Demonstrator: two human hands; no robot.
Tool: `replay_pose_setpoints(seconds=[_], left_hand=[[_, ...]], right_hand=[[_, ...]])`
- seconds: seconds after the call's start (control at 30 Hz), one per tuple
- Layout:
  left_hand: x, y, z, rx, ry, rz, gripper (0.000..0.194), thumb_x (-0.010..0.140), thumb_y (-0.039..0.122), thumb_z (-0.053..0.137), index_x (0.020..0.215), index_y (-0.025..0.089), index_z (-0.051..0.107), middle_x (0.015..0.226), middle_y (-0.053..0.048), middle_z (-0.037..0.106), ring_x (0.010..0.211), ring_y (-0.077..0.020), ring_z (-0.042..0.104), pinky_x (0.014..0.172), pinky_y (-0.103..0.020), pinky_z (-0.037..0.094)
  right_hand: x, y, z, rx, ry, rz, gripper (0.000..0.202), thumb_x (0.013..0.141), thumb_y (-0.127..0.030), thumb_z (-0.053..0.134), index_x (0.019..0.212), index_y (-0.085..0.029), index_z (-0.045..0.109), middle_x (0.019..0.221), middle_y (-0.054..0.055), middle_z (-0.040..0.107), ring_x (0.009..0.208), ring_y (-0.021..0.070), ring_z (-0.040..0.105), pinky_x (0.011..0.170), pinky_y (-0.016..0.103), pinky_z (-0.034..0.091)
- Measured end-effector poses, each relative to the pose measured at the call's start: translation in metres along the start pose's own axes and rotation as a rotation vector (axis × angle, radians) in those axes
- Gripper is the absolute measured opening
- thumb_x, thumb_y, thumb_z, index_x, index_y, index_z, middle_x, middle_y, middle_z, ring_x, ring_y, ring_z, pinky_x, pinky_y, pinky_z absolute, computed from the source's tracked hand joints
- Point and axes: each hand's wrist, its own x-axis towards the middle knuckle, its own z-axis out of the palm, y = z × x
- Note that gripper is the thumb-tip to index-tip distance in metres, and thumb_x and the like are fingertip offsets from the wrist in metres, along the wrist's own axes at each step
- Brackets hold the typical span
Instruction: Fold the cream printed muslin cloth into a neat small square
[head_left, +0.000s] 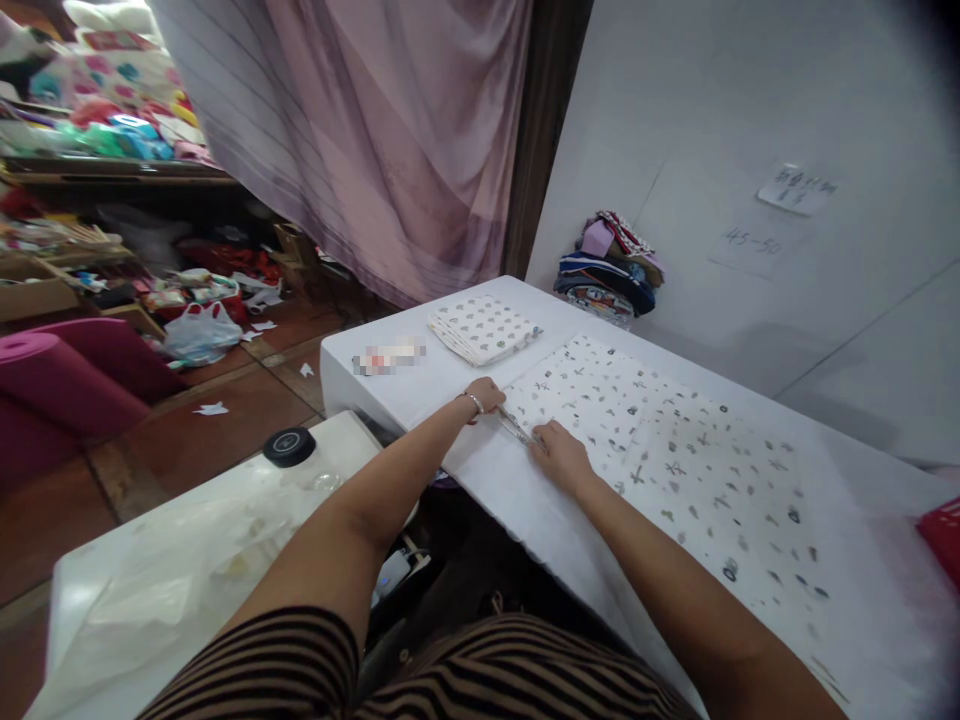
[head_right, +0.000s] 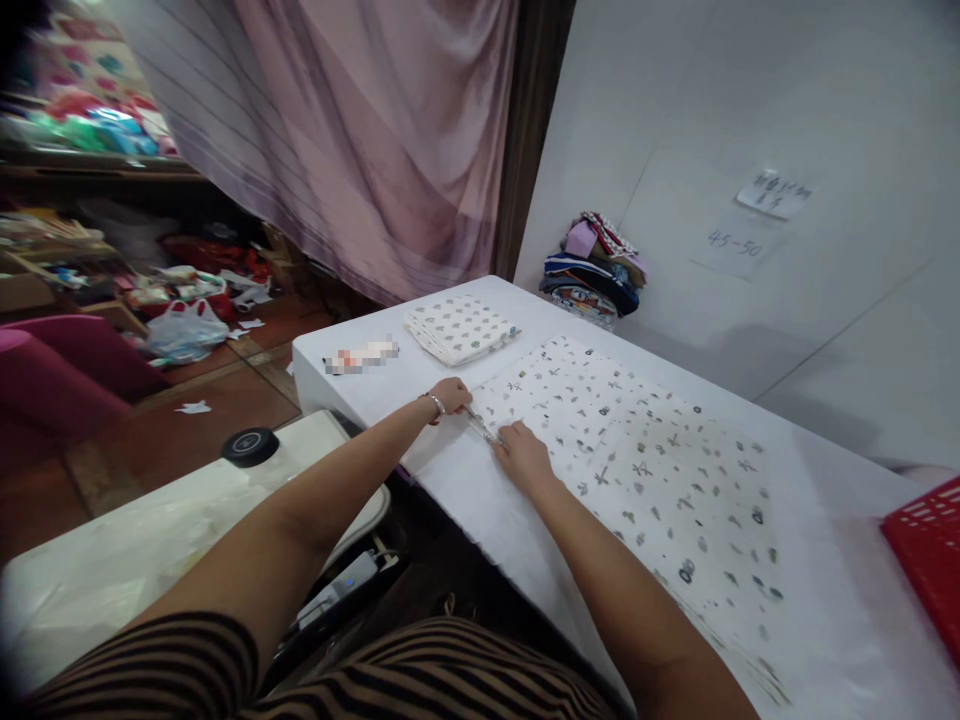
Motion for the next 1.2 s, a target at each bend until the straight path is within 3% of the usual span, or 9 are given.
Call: replay_pose_setpoints(seconds=[0.27,0.5,0.97,1.2], left_hand=[[0.005,-0.004,0.003,-0.08,0.011,-0.004,0.02,0.069,0.029,0.058,0.085,0.018,0.062,0.071,-0.005,0.068,0.058,-0.0136,0.059,0.051,-0.023,0.046],[0.004,-0.007,0.006,-0.088,0.005,0.011,0.016,0.069,0.027,0.055,0.08,0.016,0.062,0.069,-0.005,0.067,0.058,-0.014,0.06,0.051,-0.022,0.045],[-0.002,-0.007,0.004,-0.178,-0.026,0.006,0.014,0.077,0.025,0.054,0.085,0.016,0.06,0.078,-0.005,0.068,0.062,-0.0096,0.061,0.05,-0.016,0.044],[0.0,-0.006,0.003,-0.208,-0.041,0.002,0.009,0.075,0.022,0.054,0.078,0.015,0.059,0.075,-0.005,0.068,0.063,-0.0105,0.061,0.051,-0.016,0.043]], right_hand=[[0.016,-0.02,-0.001,-0.181,-0.027,-0.072,0.022,0.09,-0.028,0.043,0.11,-0.02,0.048,0.111,0.01,0.05,0.1,0.0218,0.045,0.071,0.03,0.041],[0.019,-0.01,0.005,-0.083,-0.005,-0.074,0.023,0.095,-0.026,0.032,0.106,-0.02,0.051,0.108,0.007,0.054,0.099,0.0176,0.048,0.075,0.028,0.04],[0.019,-0.012,0.01,-0.203,-0.062,-0.183,0.024,0.088,-0.013,0.036,0.104,-0.022,0.053,0.108,0.008,0.052,0.096,0.02,0.047,0.066,0.027,0.039],[0.017,-0.01,0.01,-0.166,-0.013,-0.129,0.028,0.086,-0.01,0.035,0.106,-0.022,0.05,0.111,0.007,0.05,0.095,0.0187,0.047,0.065,0.026,0.039]])
